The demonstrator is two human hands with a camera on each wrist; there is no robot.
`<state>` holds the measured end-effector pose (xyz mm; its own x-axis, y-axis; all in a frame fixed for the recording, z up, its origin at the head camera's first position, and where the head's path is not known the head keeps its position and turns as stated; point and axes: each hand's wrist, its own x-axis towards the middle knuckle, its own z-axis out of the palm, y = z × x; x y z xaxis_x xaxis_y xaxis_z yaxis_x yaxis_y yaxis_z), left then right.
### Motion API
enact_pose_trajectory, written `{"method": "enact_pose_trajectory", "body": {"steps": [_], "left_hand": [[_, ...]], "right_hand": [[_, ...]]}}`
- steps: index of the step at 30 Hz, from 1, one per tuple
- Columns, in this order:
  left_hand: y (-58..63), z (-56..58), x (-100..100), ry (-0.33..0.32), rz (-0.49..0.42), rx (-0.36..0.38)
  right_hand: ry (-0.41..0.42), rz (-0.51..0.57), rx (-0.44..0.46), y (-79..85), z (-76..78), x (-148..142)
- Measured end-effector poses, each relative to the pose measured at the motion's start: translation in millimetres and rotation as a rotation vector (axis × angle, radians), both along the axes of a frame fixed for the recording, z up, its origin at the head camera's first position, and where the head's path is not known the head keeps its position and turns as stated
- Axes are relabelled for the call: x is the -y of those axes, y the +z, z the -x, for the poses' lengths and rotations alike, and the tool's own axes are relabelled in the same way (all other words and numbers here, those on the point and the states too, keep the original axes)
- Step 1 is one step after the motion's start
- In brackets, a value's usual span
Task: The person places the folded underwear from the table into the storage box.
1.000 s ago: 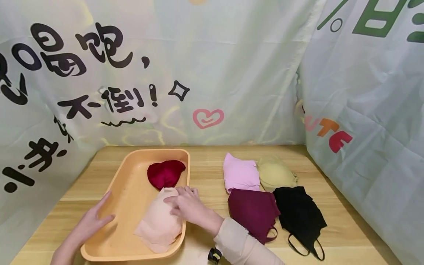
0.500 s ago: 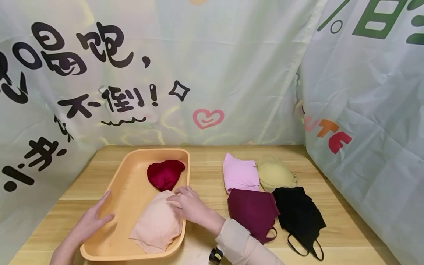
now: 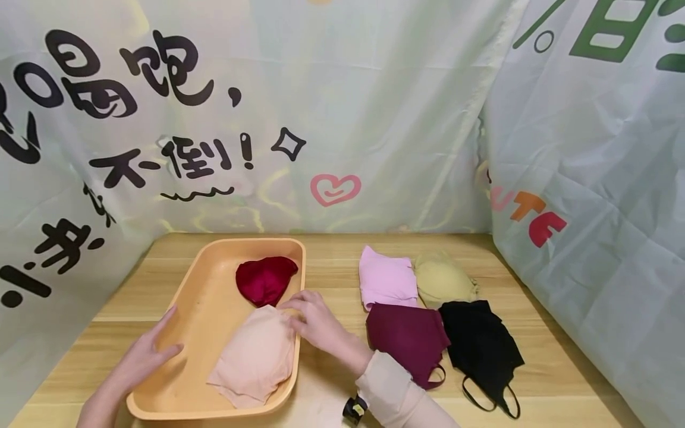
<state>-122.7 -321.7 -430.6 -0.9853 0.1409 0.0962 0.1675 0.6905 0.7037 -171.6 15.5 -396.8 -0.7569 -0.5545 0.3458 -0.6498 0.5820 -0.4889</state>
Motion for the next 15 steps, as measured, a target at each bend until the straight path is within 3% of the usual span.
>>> {"method": "enact_pose_trajectory", "body": {"steps": [15], "left_hand": [[3.2, -0.8, 0, -0.004, 0.015, 0.011]], "right_hand": [[-0.111, -0.001, 0.059, 9.6, 10.2, -27]]}}
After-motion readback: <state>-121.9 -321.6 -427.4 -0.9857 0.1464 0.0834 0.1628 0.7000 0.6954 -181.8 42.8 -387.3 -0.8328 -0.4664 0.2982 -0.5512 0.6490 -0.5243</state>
